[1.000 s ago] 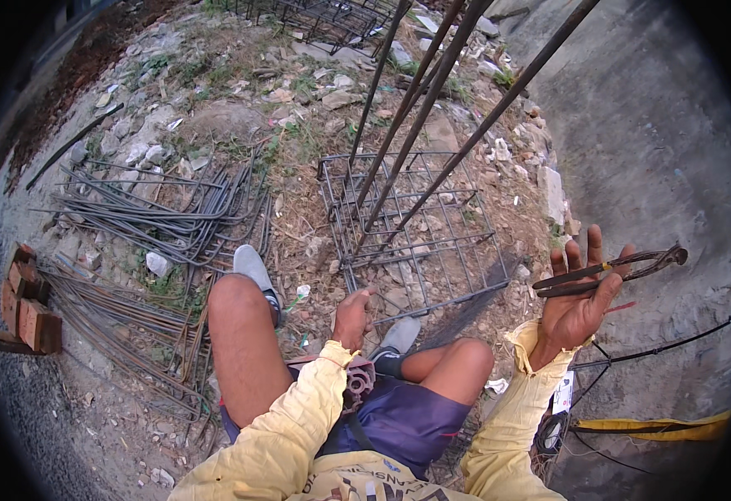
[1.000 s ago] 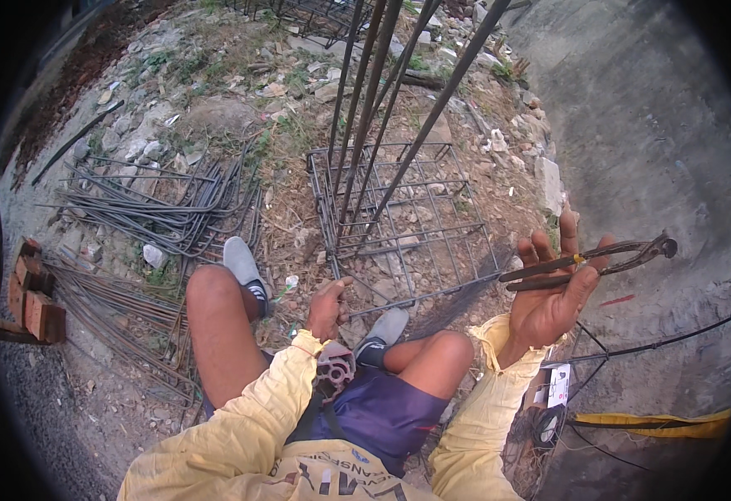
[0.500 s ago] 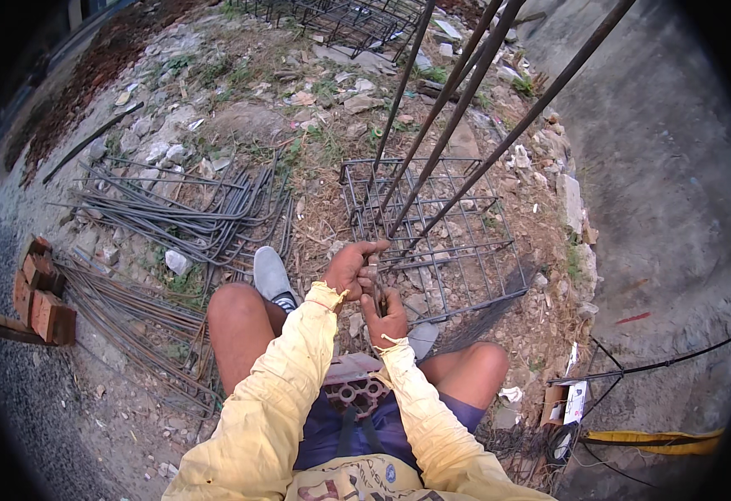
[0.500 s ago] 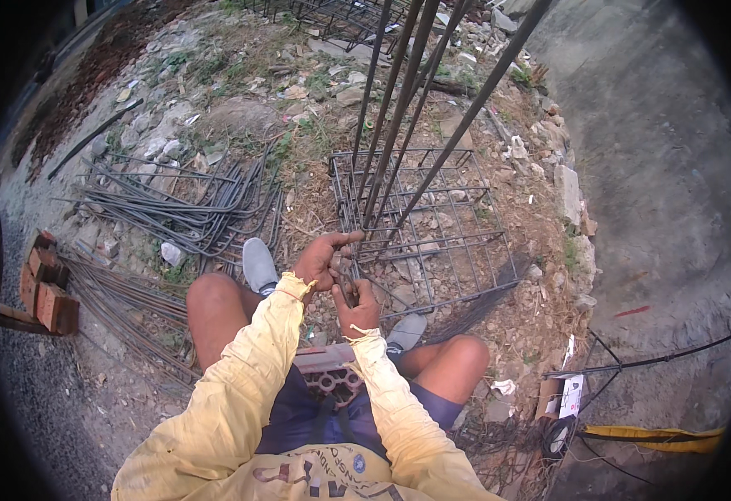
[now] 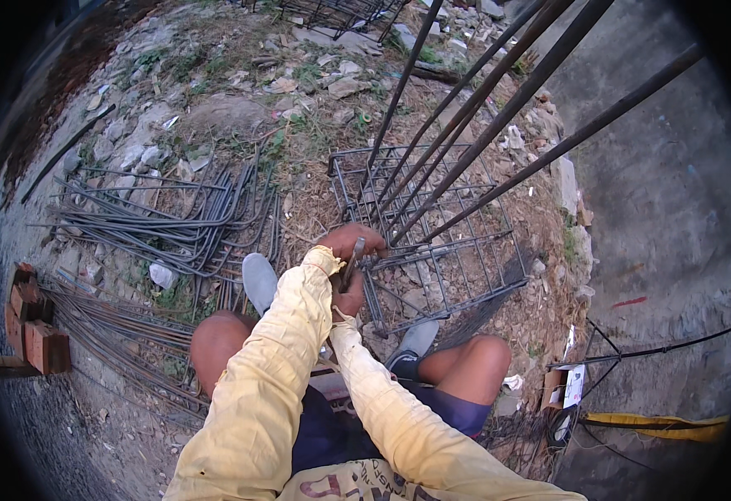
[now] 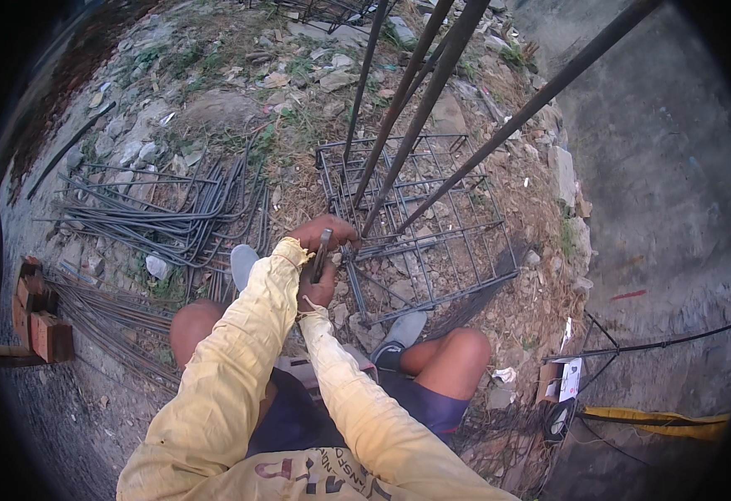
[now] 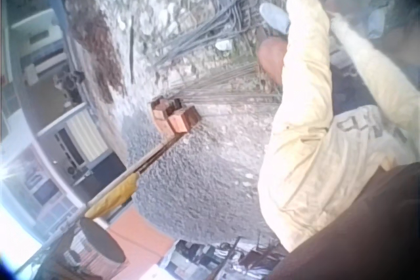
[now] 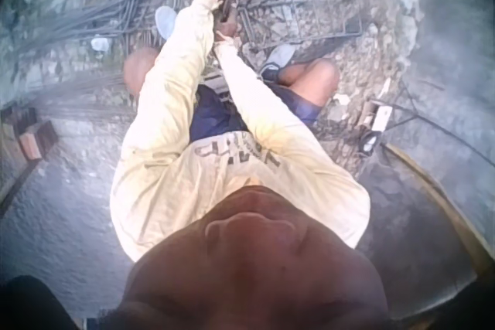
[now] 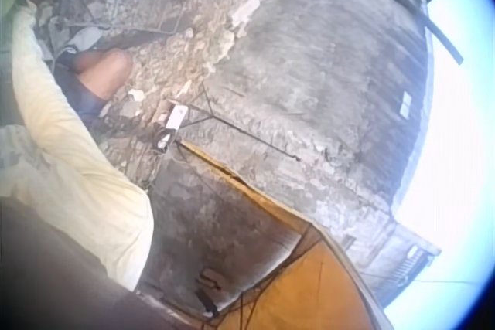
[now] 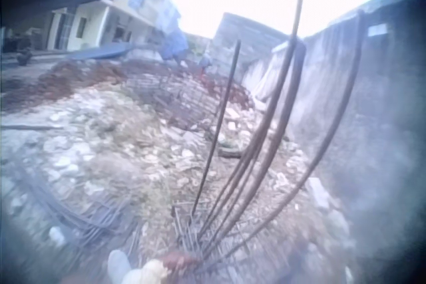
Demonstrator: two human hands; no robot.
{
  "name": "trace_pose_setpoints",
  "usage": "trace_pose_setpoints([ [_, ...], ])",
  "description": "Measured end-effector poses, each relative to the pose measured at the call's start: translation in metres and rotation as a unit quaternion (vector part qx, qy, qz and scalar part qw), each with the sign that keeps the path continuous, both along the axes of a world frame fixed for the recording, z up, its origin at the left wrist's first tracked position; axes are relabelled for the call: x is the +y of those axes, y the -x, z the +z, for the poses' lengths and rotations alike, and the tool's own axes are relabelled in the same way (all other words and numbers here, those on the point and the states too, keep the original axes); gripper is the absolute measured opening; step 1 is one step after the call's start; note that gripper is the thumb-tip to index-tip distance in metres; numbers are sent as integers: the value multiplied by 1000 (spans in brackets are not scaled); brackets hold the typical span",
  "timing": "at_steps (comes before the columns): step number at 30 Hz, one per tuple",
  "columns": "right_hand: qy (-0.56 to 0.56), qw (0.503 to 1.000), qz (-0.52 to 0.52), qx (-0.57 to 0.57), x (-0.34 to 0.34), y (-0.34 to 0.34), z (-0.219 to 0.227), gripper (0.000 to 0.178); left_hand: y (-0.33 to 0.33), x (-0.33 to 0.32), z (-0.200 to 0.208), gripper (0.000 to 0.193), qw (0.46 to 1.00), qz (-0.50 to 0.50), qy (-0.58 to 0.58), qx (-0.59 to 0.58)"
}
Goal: The person sits on the ground and uses pliers to tie wire around intersecting rebar rods, securing them into a cage-like structure. The person repeatedly wraps and twists wire to fasten the joints of the rebar framework.
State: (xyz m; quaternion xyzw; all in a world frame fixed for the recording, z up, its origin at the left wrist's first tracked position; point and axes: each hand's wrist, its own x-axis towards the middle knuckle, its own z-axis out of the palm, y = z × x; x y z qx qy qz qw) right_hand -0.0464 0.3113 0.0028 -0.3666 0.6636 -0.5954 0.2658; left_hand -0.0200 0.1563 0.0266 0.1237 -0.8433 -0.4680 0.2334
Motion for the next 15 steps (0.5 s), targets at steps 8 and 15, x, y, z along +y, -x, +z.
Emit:
trace_pose_setpoints([
  [8,-7,999,-5,46,-31,23,-2,19,-1,-8,3,47,798,225,-559,24],
  [15,-8,996,65,68,-20,45,4,13,28,-29,1,49,868,96,-471,128],
])
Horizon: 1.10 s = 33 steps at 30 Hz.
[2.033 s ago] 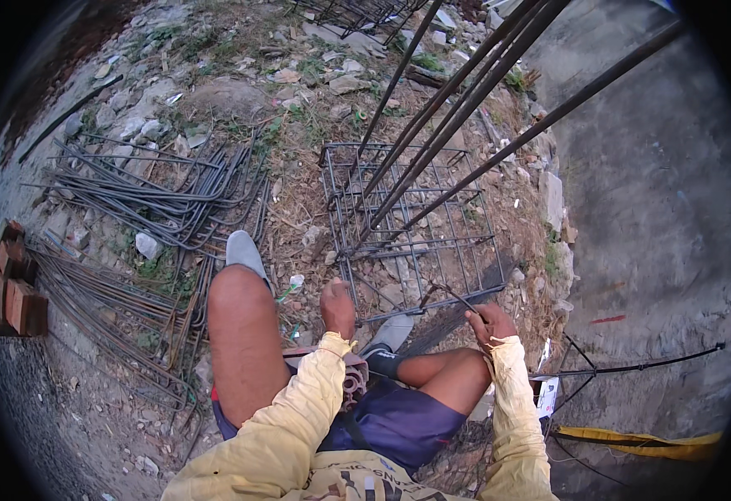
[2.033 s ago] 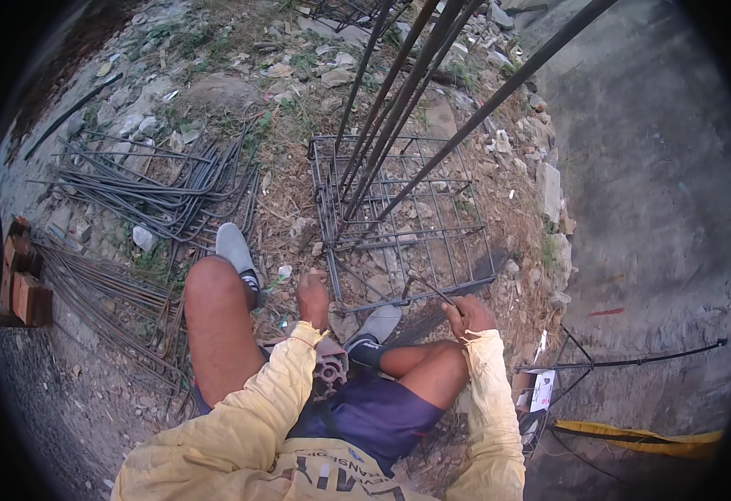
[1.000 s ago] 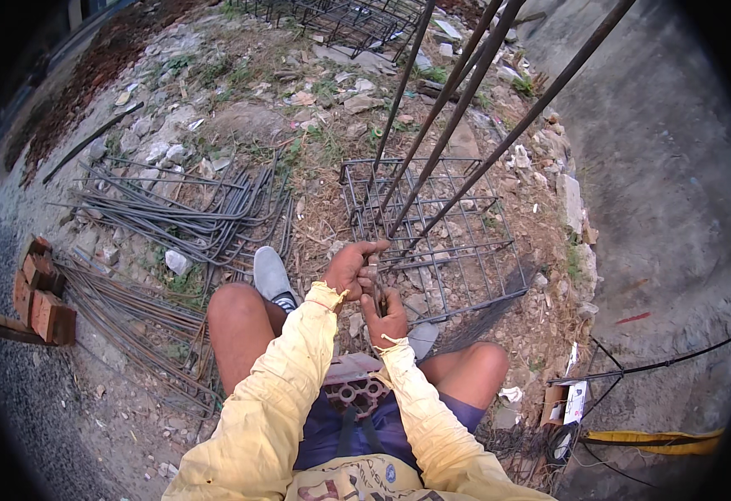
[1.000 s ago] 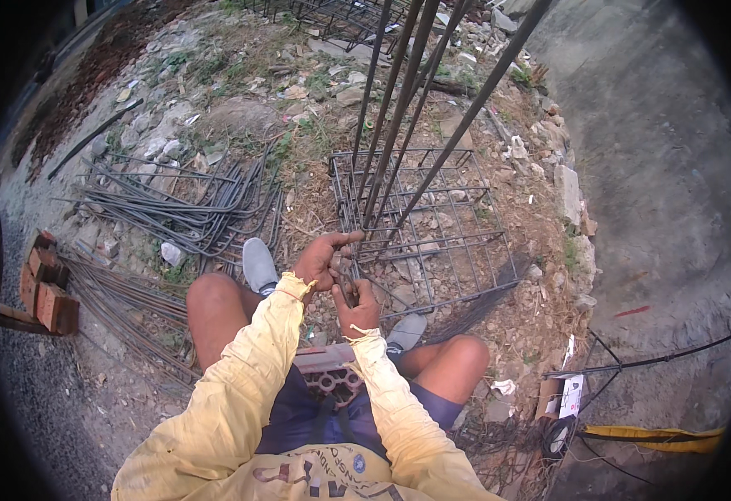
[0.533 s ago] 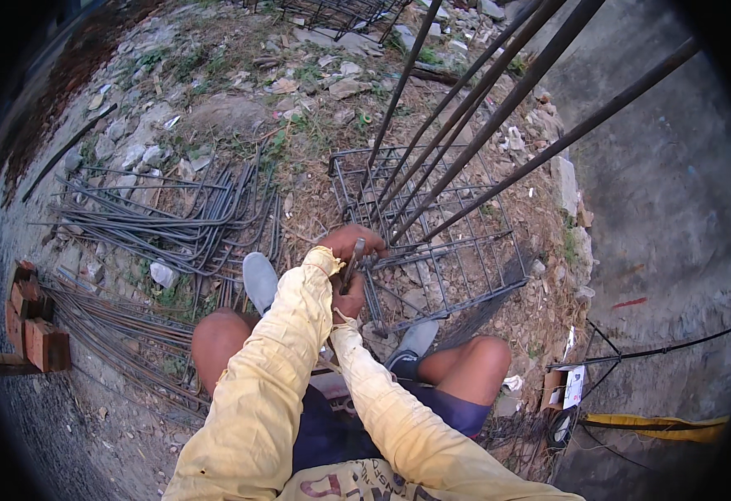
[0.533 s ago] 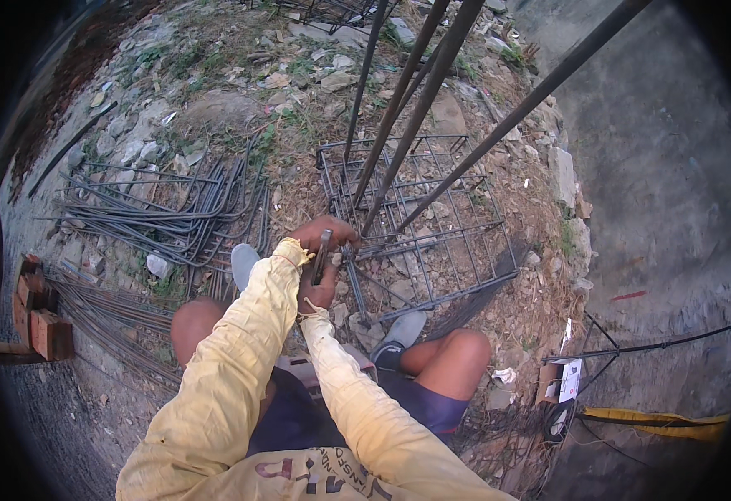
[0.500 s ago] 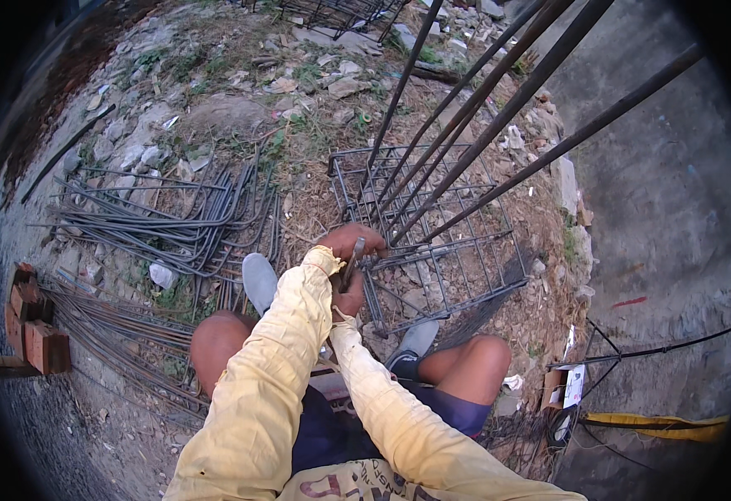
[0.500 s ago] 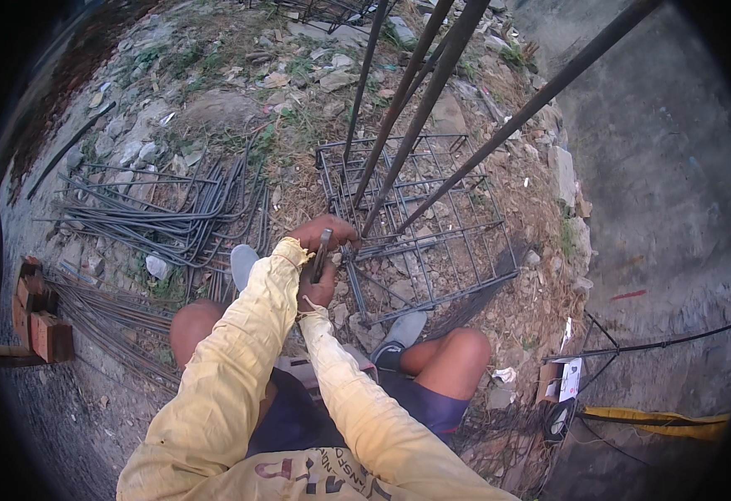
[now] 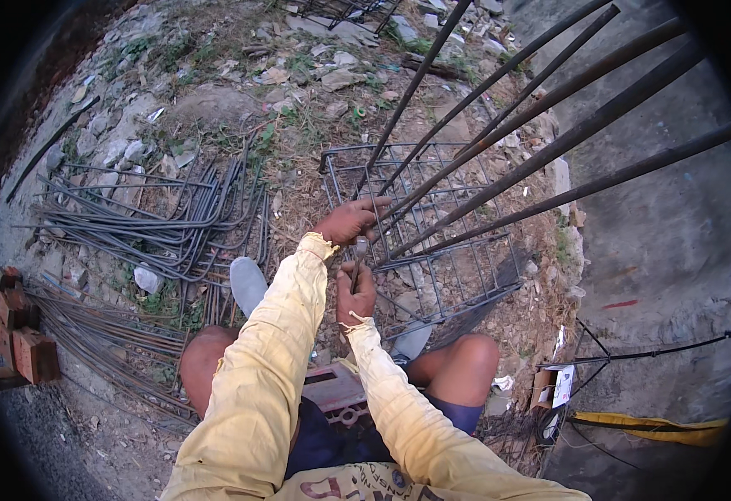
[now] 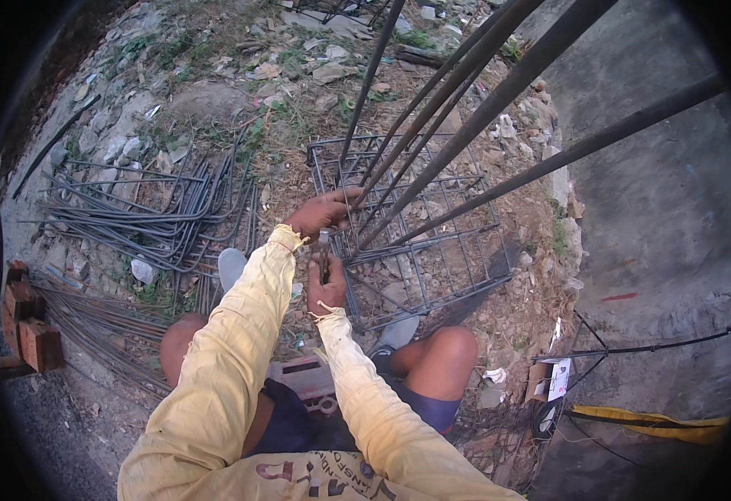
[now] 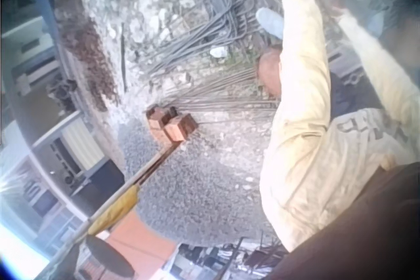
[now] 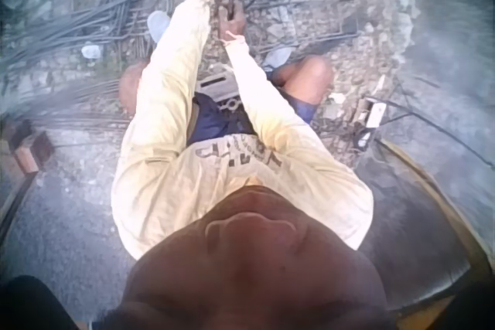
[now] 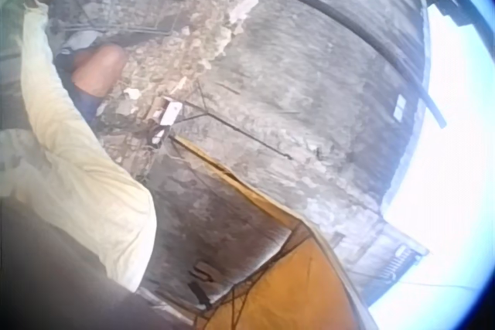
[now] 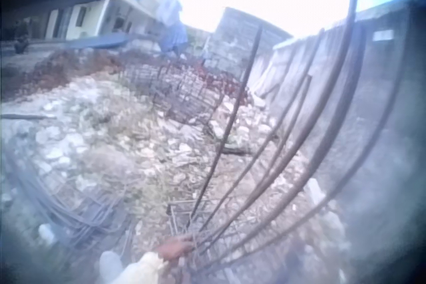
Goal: The person sits on the ground and uses pliers to tie wire around intersecting rebar rods, securing them into a cage-like structure. The person repeatedly wraps and twists wire to fasten the joints of the rebar framework.
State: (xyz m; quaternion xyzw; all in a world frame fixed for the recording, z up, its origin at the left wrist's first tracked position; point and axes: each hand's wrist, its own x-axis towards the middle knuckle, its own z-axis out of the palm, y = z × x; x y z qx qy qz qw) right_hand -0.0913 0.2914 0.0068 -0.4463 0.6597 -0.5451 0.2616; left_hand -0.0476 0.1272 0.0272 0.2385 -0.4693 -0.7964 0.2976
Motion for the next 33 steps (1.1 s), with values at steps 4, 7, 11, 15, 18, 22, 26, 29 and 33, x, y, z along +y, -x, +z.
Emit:
trace_pose_setpoints([
  [4,-35,999,15,-21,2,8,1,16,-6,-20,-3,40,994,-100,-30,-39],
  [7,-35,999,11,-33,2,15,-3,21,-10,-22,11,35,986,-114,-4,-122],
  [11,-10,999,-23,-36,-7,12,-2,22,-4,-30,13,34,982,-105,85,-134],
  [15,21,998,-41,48,-18,18,-4,15,-2,-34,15,37,989,-86,47,-110],
  [18,19,999,-31,-1,-21,11,-6,16,-7,-29,-10,34,998,-8,57,-7],
  [22,33,997,-71,3,-18,9,-9,22,-2,-15,-16,29,987,138,64,-41],
  [26,52,993,-104,-11,-14,5,-15,35,3,4,-13,34,956,285,-54,34],
  [29,-4,994,-103,-45,-10,-2,0,46,-5,11,-5,30,932,310,-169,84],
  [33,41,989,-134,45,-19,-5,-8,55,-17,24,-2,25,903,306,-255,161],
])
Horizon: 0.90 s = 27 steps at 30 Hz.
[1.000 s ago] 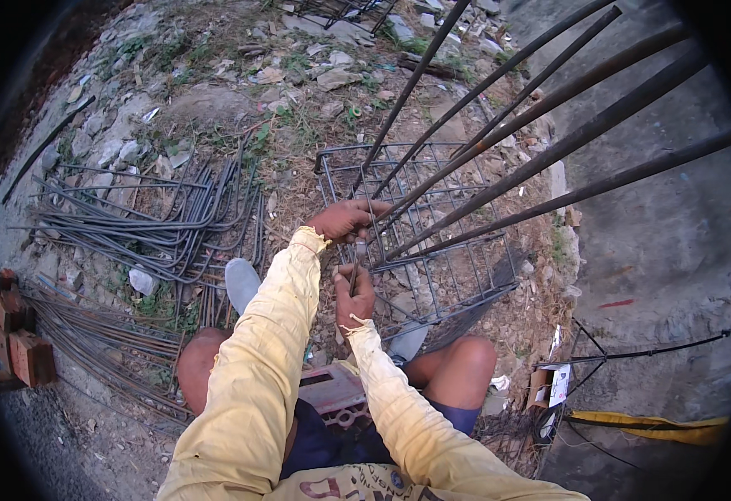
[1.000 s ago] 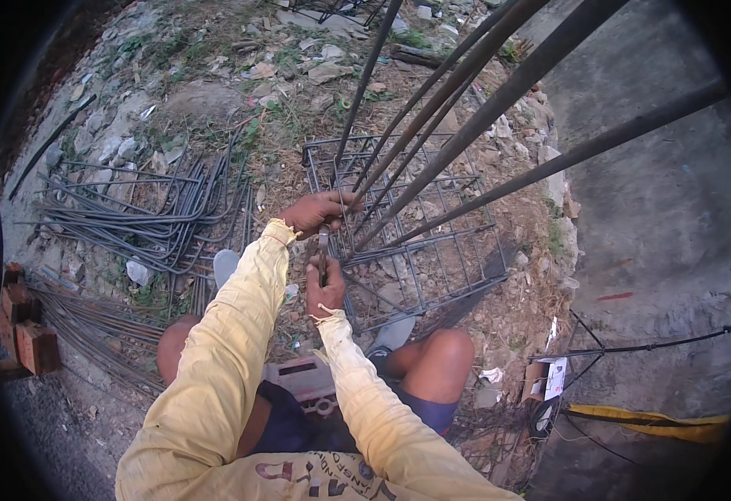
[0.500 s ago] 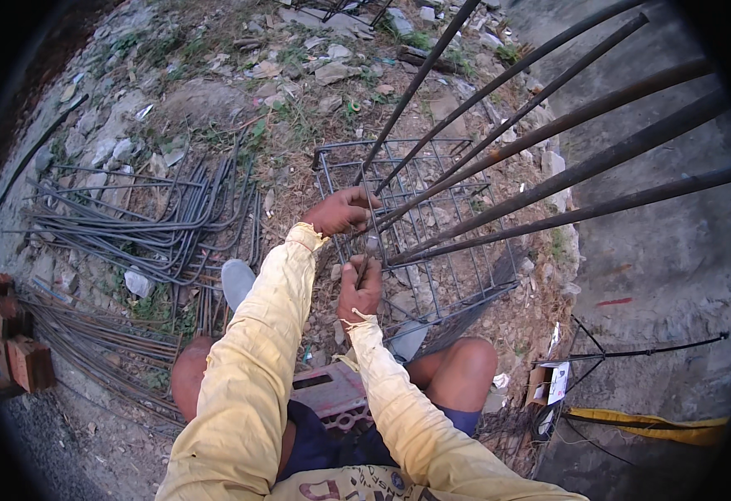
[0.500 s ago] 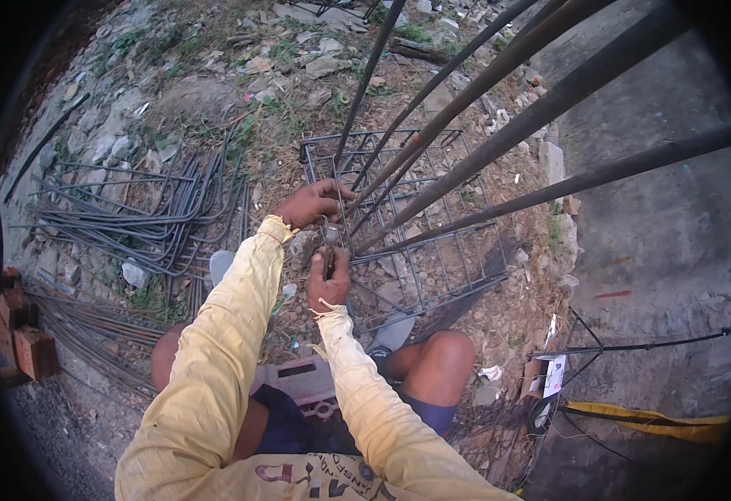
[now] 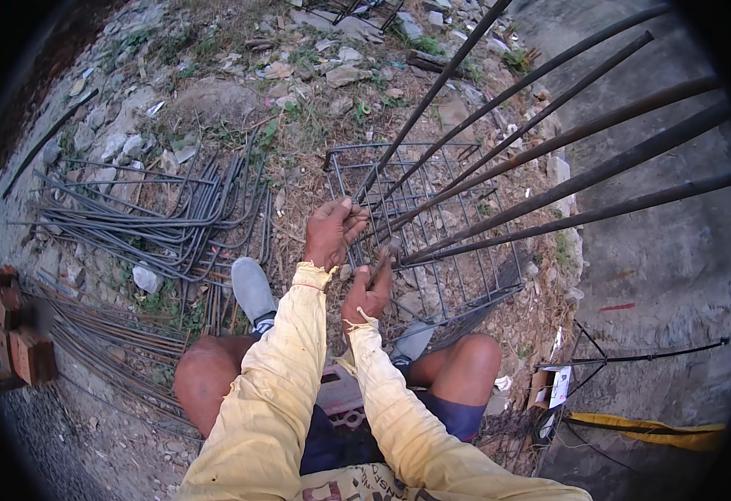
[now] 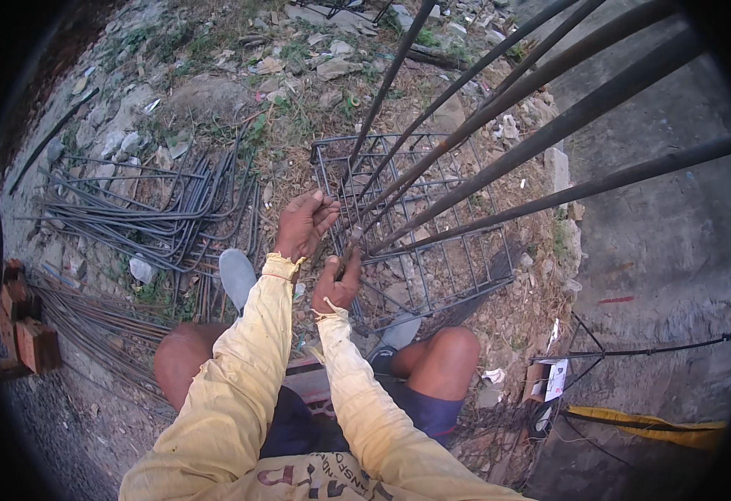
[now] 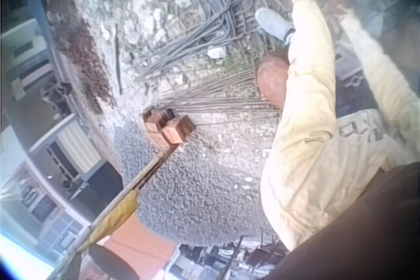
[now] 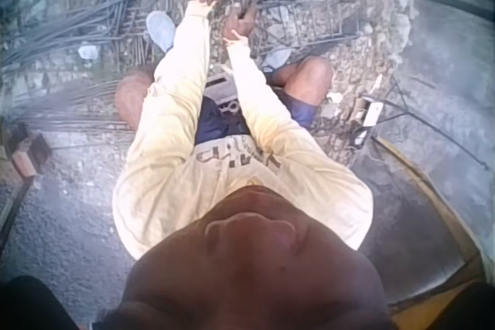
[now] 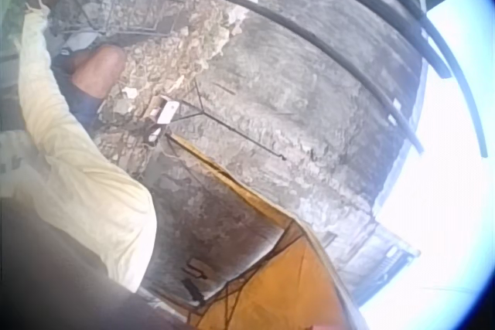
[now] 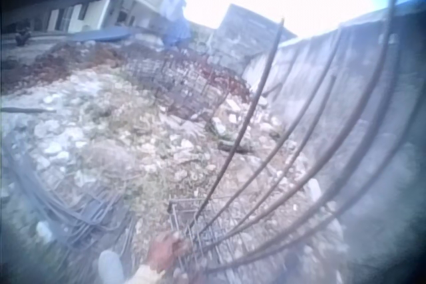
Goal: The person sits on the ground and uses pliers to tie wire around intersecting rebar rods, securing them into a cage-like structure. The person repeatedly wraps and twists wire to fasten the joints of the rebar framework.
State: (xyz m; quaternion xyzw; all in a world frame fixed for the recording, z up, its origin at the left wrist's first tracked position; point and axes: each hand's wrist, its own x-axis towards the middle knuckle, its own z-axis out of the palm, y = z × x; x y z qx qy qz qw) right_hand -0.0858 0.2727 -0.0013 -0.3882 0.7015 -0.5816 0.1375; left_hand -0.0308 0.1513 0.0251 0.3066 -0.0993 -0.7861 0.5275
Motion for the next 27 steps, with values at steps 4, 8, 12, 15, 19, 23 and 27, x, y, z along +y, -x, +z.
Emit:
trace_pose_setpoints([
  [4,-2,999,9,54,-9,-5,5,58,-11,19,10,20,999,3,2,47],
  [8,-37,996,41,70,-10,-5,25,62,-19,39,27,19,996,-22,82,-8],
  [12,-27,996,59,66,-9,-1,25,60,-23,44,36,19,986,-49,152,-45],
  [15,-50,997,63,-15,-6,-10,28,58,-23,33,48,19,988,-107,112,-19],
  [19,-2,995,55,-84,-8,-15,20,55,-5,30,77,24,953,-159,199,-162],
  [23,-17,990,83,-111,0,-13,29,54,-9,44,69,37,957,-144,221,-123],
  [27,9,995,51,-89,0,-15,33,51,-3,42,52,38,963,-116,226,-92],
])
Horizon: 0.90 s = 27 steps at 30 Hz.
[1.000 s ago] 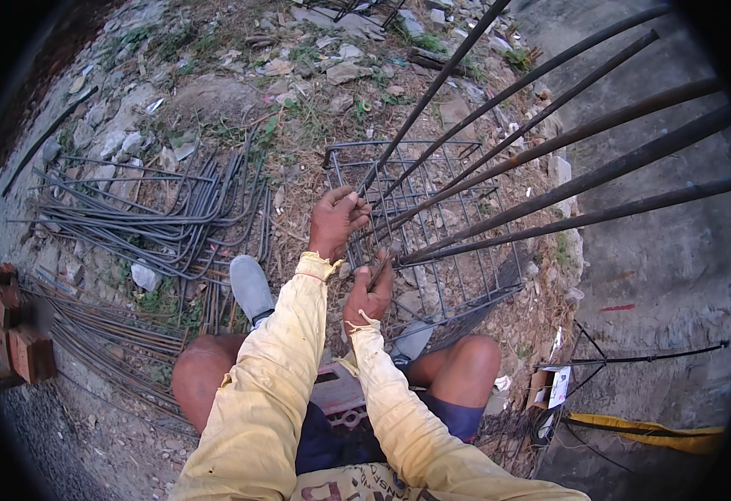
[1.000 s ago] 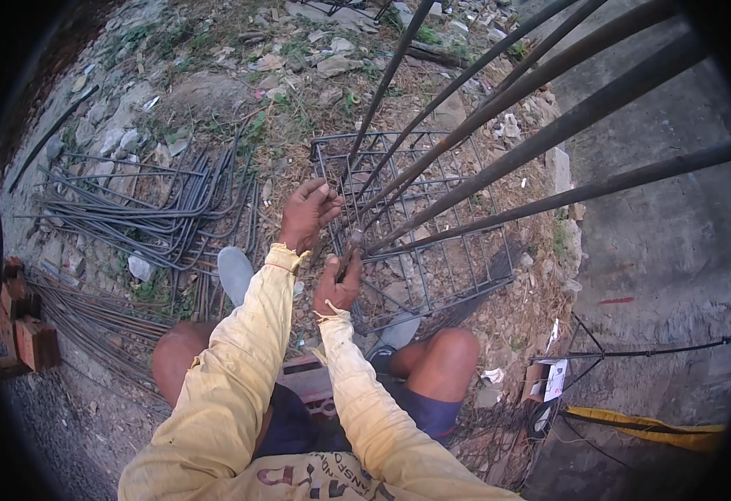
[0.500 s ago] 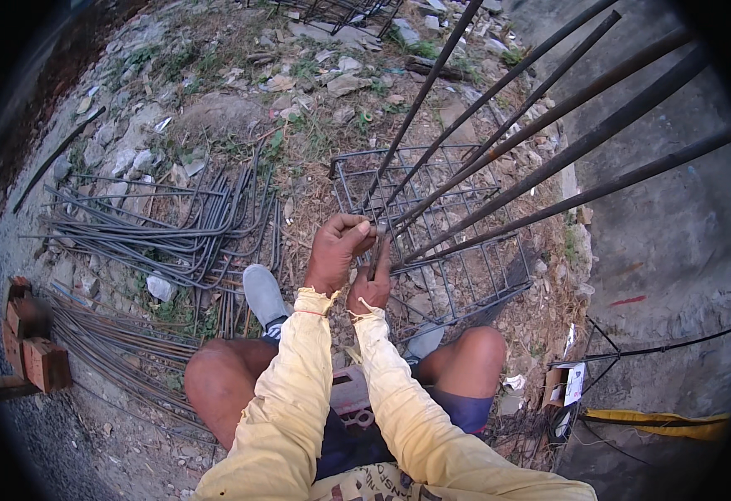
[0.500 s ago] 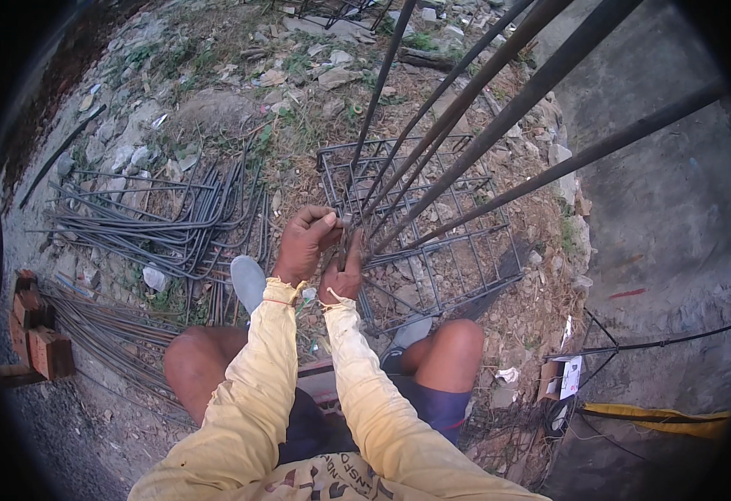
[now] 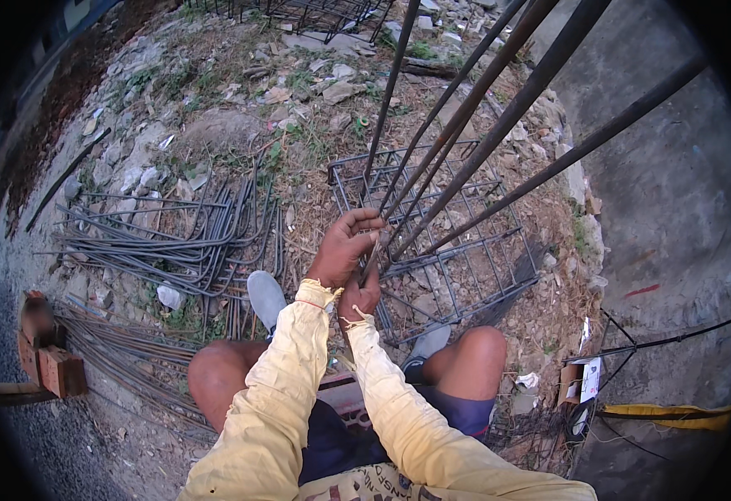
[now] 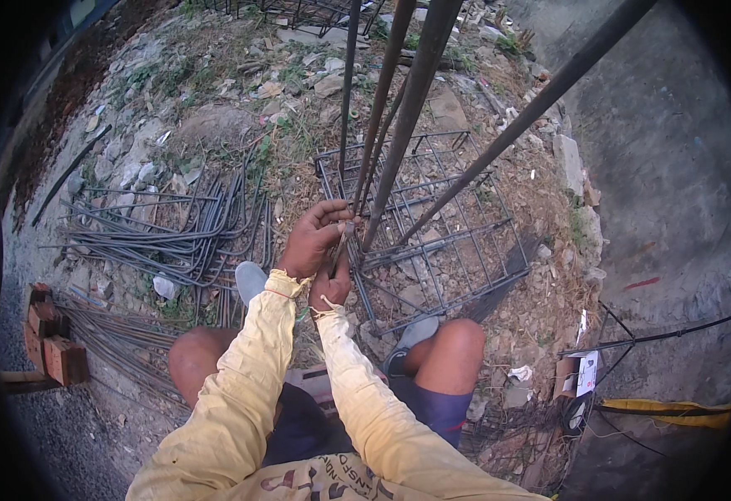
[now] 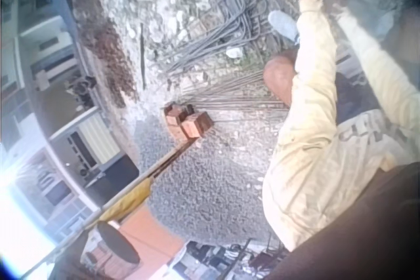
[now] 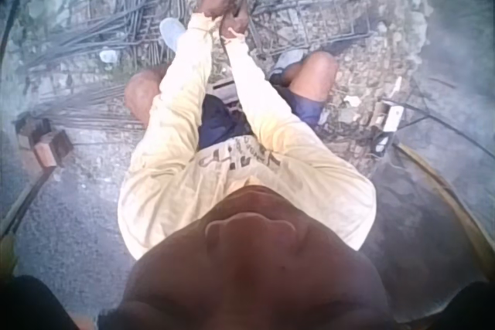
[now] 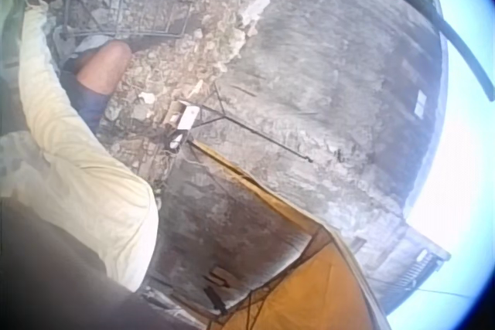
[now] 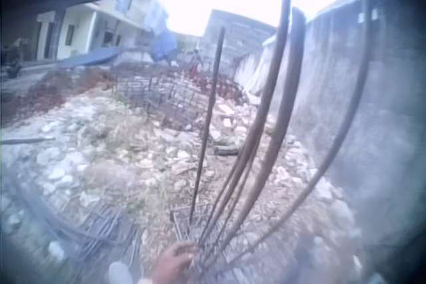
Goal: The person sits on the ground and uses pliers to tie wire around intersecting rebar rods, securing them into a cage-like structure. The person repeatedly wraps and twists wire to fasten the joints of the rebar framework.
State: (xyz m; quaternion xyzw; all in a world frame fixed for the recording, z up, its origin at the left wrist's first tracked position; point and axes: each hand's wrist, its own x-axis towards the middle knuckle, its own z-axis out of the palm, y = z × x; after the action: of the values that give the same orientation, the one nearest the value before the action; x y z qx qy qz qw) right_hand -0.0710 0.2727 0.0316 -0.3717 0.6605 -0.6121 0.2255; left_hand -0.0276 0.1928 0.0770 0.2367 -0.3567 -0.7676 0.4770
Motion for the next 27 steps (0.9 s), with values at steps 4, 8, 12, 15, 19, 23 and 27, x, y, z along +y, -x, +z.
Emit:
trace_pose_setpoints([
  [4,-25,1000,-15,-5,3,7,-2,47,7,-10,9,37,991,-14,76,-110],
  [8,-53,999,5,-6,3,8,-3,42,7,-27,3,36,969,-34,149,-193],
  [12,-21,1000,-4,5,4,9,-3,39,7,-31,3,36,967,-52,164,-186],
  [15,-17,999,-13,26,3,13,-2,39,5,-33,13,35,962,-87,161,-203],
  [19,-17,1000,-8,5,5,9,5,39,6,-35,31,30,878,-60,303,-365],
  [23,-10,1000,-10,16,2,7,3,38,13,-48,31,28,764,17,471,-441],
  [27,-26,999,-5,33,4,10,-1,38,22,-50,34,32,747,80,463,-470],
])
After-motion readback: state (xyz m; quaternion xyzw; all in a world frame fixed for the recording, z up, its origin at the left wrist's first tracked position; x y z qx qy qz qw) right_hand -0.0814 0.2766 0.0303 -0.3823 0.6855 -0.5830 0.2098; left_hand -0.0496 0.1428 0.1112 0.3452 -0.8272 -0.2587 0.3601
